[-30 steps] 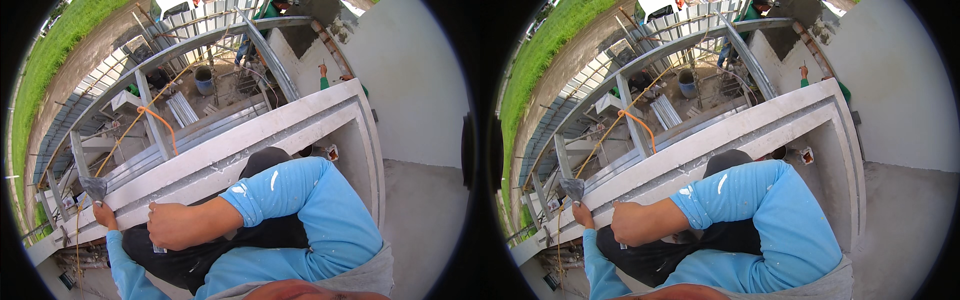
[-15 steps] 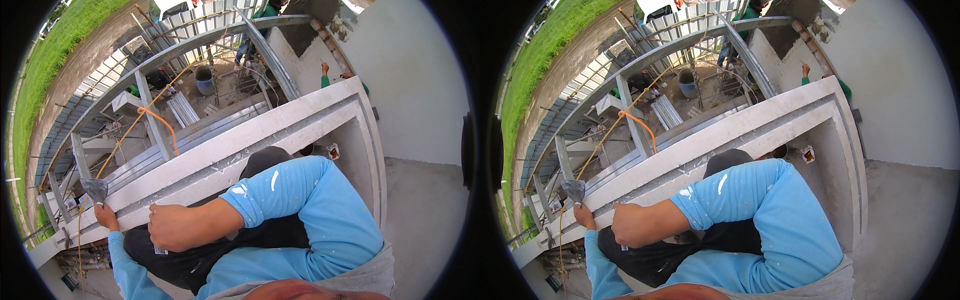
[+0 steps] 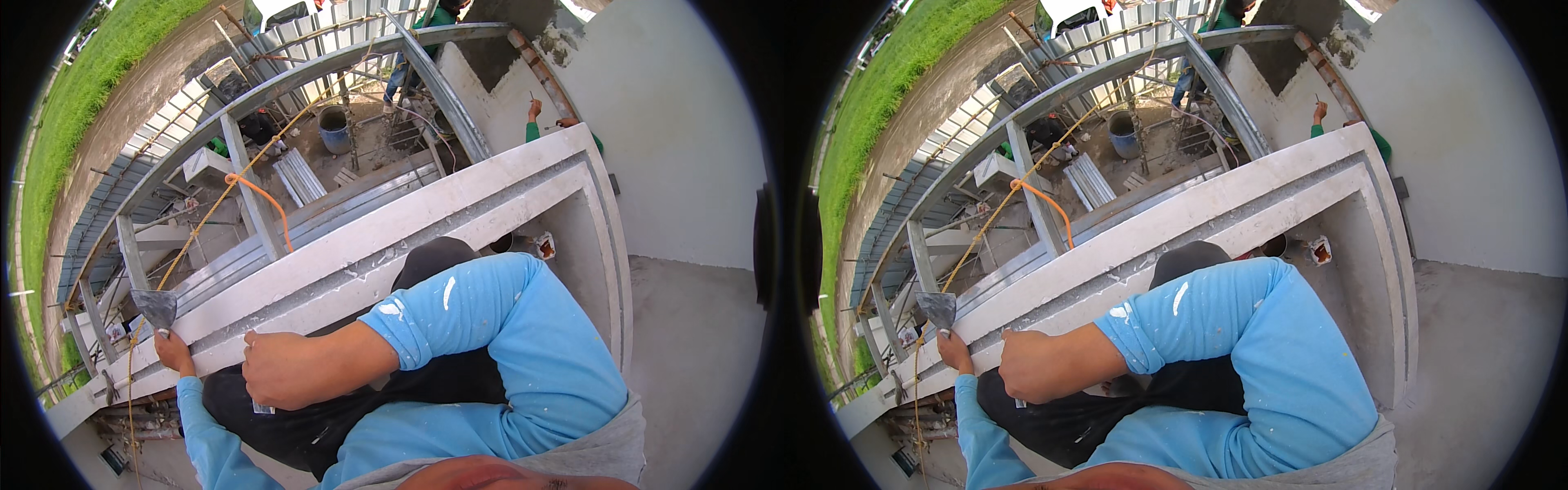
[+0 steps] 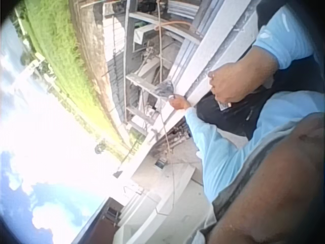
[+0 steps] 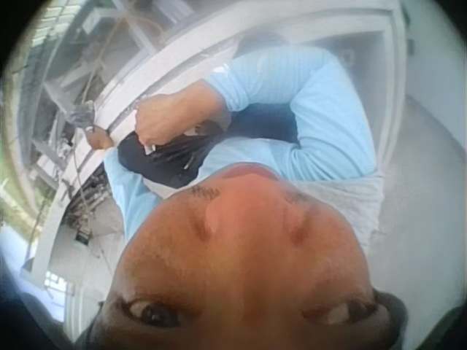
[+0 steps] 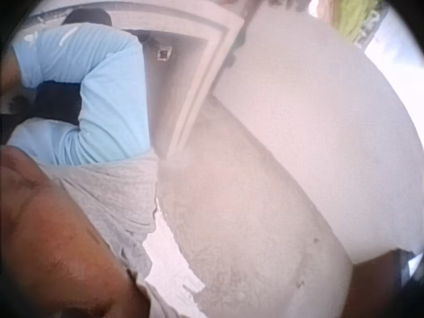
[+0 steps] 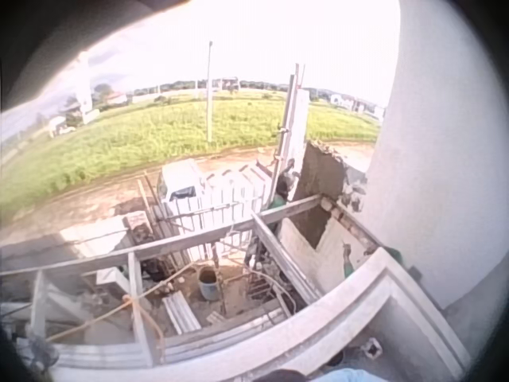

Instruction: The person sits on the floor and uses a trowel and a float to apply and smooth white plaster onto a curved wall section. They repeatedly scoop material and spread it along the surface to create a smooth finish.

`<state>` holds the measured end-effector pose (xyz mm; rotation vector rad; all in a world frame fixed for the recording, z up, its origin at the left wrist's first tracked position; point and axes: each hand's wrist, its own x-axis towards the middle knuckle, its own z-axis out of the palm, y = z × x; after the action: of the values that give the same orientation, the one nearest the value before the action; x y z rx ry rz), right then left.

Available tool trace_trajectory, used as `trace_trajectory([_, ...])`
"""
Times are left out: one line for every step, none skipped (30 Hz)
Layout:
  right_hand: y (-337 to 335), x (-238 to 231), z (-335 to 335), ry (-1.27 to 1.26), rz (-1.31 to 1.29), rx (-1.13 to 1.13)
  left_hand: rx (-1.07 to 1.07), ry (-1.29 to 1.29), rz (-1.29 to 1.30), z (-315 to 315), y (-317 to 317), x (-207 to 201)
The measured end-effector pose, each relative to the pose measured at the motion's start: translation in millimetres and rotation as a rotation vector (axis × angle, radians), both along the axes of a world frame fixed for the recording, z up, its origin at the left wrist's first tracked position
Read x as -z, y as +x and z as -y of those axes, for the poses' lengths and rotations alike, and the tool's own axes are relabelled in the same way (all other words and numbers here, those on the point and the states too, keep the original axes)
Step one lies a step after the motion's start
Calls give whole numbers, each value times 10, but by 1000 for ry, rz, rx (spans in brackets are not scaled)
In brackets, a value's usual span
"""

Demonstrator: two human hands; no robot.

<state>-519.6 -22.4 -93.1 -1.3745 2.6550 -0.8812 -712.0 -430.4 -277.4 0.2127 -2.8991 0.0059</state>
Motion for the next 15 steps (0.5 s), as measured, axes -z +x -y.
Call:
trace_trajectory([-2, 2, 2, -14, 14, 4, -5, -2, 13, -6, 1, -3])
trace_trajectory([-5, 4, 5, -10, 23, 1, -10, -5, 15, -11, 2, -4])
trace_trajectory([-6, 6, 7, 3, 27, -10, -18, -10, 4, -14, 2, -3])
trace_trajectory([-8, 9, 9, -5, 25, 0, -6, -11, -1, -15, 1, -1])
trace_trajectory([-8, 12, 10, -4, 20, 3, 5, -15, -18, -13, 2, 1])
trace_trajectory([-8, 14, 10, 7, 10, -2, -6, -20, -29, -10, 2, 4])
trace_trajectory([-9, 18, 11, 0, 9, 4, 9, -16, -21, -4, 2, 6])
trace_trajectory([-10, 21, 11, 4, 3, 2, 2, -11, -8, 2, 3, 7])
trace_trajectory([-10, 24, 11, 22, -11, -5, -3, -9, -13, 8, 2, 9])
trace_trajectory([-12, 28, 10, 4, -4, 1, 6, -8, -4, 13, 2, 11])
trace_trajectory([-13, 32, 9, -1, -4, 3, 18, -9, -13, 17, 1, 13])
trace_trajectory([-15, 37, 7, 7, -9, -3, 21, -11, -29, 20, -1, 15])
trace_trajectory([-17, 39, 6, -8, 6, 2, 28, -7, -22, 21, -2, 18])
trace_trajectory([-19, 43, 6, -12, 15, -1, 26, -6, -22, 23, -3, 20])
trace_trajectory([-20, 46, 5, -12, 15, -10, 10, -5, -26, 24, -3, 21])
